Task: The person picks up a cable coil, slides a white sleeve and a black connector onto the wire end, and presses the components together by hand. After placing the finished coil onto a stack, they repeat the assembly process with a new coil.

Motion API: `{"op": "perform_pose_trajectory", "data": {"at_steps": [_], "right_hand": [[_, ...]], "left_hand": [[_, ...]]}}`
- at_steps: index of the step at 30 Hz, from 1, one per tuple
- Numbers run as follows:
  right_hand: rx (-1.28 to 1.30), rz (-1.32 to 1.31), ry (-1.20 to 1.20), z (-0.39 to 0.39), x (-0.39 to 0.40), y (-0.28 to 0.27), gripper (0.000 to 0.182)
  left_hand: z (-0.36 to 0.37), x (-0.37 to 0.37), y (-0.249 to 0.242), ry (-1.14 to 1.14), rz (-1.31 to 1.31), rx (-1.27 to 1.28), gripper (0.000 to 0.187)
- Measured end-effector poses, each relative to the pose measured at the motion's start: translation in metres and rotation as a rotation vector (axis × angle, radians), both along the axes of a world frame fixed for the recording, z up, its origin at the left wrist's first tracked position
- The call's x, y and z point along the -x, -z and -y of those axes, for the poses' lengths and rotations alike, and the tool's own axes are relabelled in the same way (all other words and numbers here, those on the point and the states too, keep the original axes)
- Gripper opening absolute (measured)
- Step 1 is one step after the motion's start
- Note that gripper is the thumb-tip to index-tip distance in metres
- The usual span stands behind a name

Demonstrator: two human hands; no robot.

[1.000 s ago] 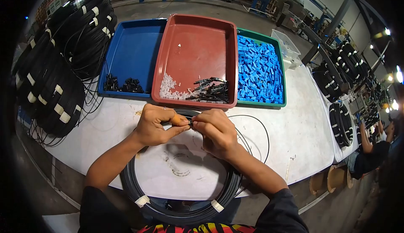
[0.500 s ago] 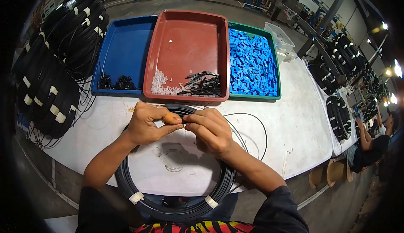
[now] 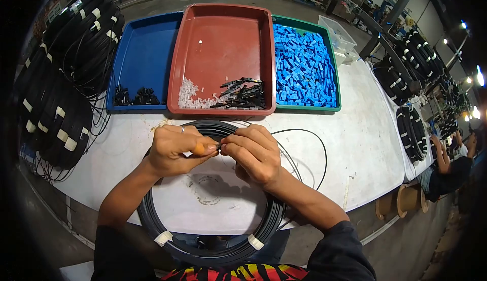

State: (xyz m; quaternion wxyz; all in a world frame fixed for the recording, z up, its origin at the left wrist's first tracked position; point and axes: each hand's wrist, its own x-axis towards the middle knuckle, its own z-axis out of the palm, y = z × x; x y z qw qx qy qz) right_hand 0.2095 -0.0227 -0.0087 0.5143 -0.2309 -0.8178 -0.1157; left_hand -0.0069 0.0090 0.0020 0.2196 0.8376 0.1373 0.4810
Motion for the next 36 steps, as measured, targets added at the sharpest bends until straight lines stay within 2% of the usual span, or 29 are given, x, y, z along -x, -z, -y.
{"op": "perform_pose_trajectory", "data": {"at_steps": [4,5,7,8,9,11,13,14,16,17,19,21,23,25,26,28,30,32,33,35,36], "right_hand": [[0.181,-0.011,-0.038,0.0017,-0.0028,-0.0015,0.025],[0.217,-0.014,-0.03,0.0015,-0.0023,-0.0027,0.02],[0.254,-0.018,-0.023,-0.0008,-0.0009,-0.0024,0.017],[0.193,-0.031,-0.031,-0.0024,-0.0003,-0.0009,0.02],[0.133,-0.044,-0.038,-0.0032,0.0,0.0003,0.026],[0.048,0.001,-0.022,-0.0034,0.0,-0.0026,0.024],[-0.073,0.063,-0.009,-0.0016,0.0006,-0.0044,0.022],[-0.071,0.062,-0.008,-0.0009,0.0013,-0.0038,0.022],[-0.09,0.073,-0.013,0.0004,0.0012,-0.0031,0.022],[-0.019,0.082,-0.041,-0.0001,-0.0005,-0.0038,0.022],[0.075,0.06,-0.064,-0.0016,-0.0036,0.0004,0.021],[0.209,0.019,-0.087,-0.002,-0.0037,0.0025,0.022],[0.198,0.007,-0.076,-0.0027,-0.0018,0.0033,0.022],[0.19,-0.002,-0.063,-0.0033,-0.0002,0.0036,0.022],[0.136,-0.006,-0.05,-0.0041,0.0008,0.0026,0.022],[0.082,-0.009,-0.037,-0.004,0.0013,0.0006,0.023],[0.014,0.04,-0.035,-0.0033,0.001,-0.0012,0.022],[0.08,0.047,-0.047,-0.0011,-0.0008,-0.0013,0.024],[0.146,0.054,-0.058,0.0002,-0.0023,-0.0012,0.025],[0.199,0.053,-0.079,0.0005,-0.0059,0.0008,0.027],[0.251,0.05,-0.103,-0.0003,-0.0061,0.0017,0.029]], "left_hand": [[-0.0053,-0.0007,0.0045,-0.04,-0.058,-0.366,0.019],[-0.0049,-0.0012,0.0045,-0.04,-0.059,-0.364,0.019],[-0.0034,-0.0016,0.0031,-0.093,-0.051,-0.321,0.013],[-0.0024,-0.001,0.0021,-0.094,-0.051,-0.319,0.013],[-0.001,-0.0004,0.0012,-0.089,-0.027,-0.217,0.013],[-0.0006,0.0,0.0015,-0.08,-0.003,-0.114,0.013],[-0.0013,0.0008,0.0025,0.006,0.035,0.124,0.013],[-0.0006,0.0006,0.0023,0.007,0.034,0.126,0.013],[0.0002,-0.0008,0.0015,0.0,0.0,0.02,0.012],[-0.0009,-0.0017,0.0021,0.003,0.001,0.02,0.012],[-0.0038,-0.0016,0.0035,-0.067,-0.087,-0.348,0.01],[-0.0055,-0.001,0.0029,-0.083,-0.096,-0.406,0.009],[-0.0059,-0.0005,0.003,-0.098,-0.102,-0.462,0.009],[-0.0048,-0.0003,0.0027,-0.072,-0.06,-0.286,0.01],[-0.0032,-0.0001,0.0023,-0.072,-0.059,-0.284,0.01],[0.0004,0.0005,0.0002,-0.06,-0.023,0.082,0.011],[0.0014,-0.0005,-0.0012,-0.039,-0.008,0.149,0.012],[0.0024,-0.0009,-0.0004,-0.069,-0.068,-0.007,0.011],[0.0008,-0.0011,-0.0008,-0.069,-0.068,-0.007,0.011],[-0.0033,-0.0004,-0.0018,-0.094,-0.179,-0.547,0.011],[-0.0039,0.0,-0.0012,-0.095,-0.183,-0.548,0.011]]}}
